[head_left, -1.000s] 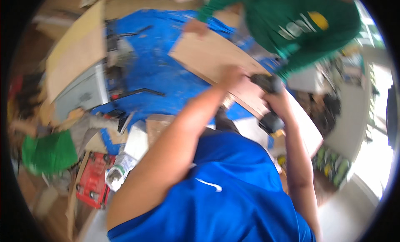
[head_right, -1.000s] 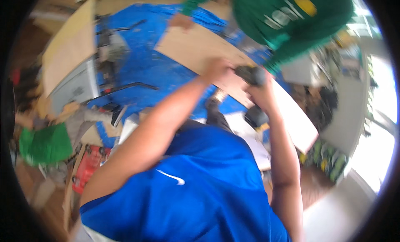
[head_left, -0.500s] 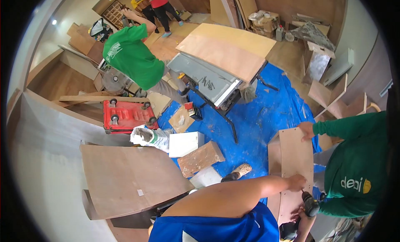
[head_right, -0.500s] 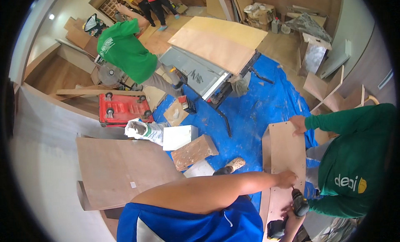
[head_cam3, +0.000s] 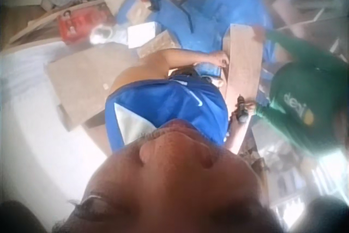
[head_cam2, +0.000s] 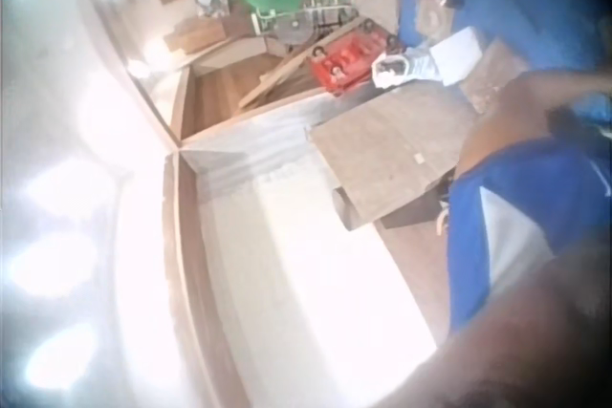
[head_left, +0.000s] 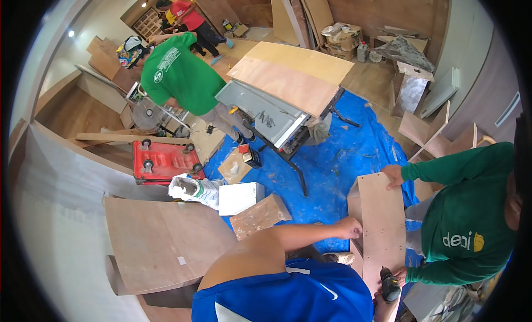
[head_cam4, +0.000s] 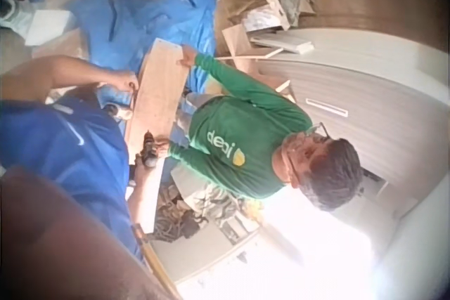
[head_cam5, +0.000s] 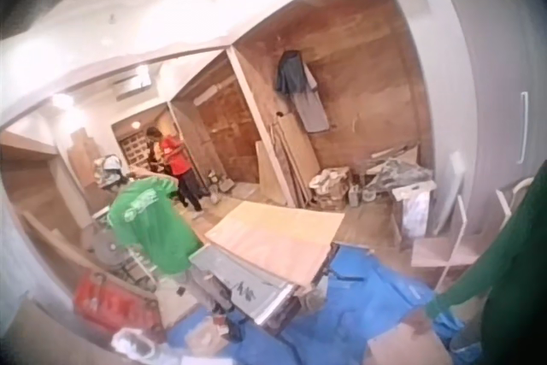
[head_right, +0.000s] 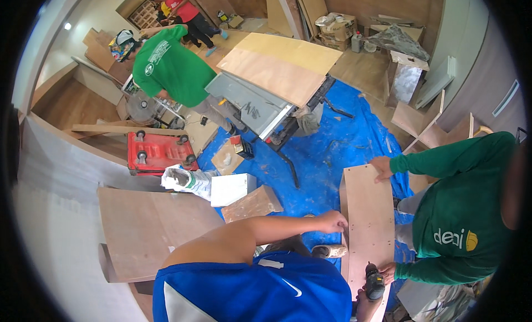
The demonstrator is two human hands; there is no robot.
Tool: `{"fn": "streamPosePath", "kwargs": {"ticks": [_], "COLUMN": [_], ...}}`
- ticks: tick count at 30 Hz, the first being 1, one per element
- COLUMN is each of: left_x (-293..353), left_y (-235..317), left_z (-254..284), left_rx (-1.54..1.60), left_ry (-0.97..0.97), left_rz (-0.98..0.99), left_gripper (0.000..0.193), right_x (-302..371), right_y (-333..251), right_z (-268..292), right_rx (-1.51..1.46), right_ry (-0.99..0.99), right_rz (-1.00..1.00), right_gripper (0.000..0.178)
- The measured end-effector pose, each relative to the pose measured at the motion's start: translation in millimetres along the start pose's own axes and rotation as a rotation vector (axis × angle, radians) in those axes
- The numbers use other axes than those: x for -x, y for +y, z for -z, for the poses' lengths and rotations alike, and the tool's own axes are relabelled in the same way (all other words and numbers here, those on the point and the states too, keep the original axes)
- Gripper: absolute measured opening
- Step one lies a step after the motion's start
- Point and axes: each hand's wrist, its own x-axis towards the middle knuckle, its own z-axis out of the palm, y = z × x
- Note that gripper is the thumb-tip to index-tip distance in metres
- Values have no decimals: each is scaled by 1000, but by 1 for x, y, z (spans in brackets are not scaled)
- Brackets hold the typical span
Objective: The person assembles a wooden cabinet by aligning panels and securing them with screws. They use a power drill to fasten the pieces together while another person assists by holding the panels in place.
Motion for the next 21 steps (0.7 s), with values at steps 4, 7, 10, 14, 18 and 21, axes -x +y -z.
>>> {"fn": "streamPosePath", "kwargs": {"ticks": [4, 7, 10, 14, 18, 21], "left_x": [21, 34, 30, 50, 49, 56], "left_y": [-36, -57, -47, -45, -41, -51], "left_z": [21, 24, 38, 50, 67, 77], "left_rx": [257, 338, -372, 208, 205, 228], "left_ry": [-46, -110, -359, -134, -284, -291], "left_rz": [279, 450, 173, 228, 374, 360], "left_gripper": [13, 13, 16, 20, 26, 28], "right_x": [-13, -2, -6, 7, 14, 12], "right_y": [93, 41, 86, 58, 61, 54], "right_z": [-39, -59, -66, -71, -89, -99], "right_rx": [-51, -186, 27, -144, -371, -381], "right_ry": [149, 110, 311, 390, 448, 473], "right_rz": [174, 215, -72, -219, -310, -304], "right_gripper": [42, 72, 46, 23, 21, 20]}}
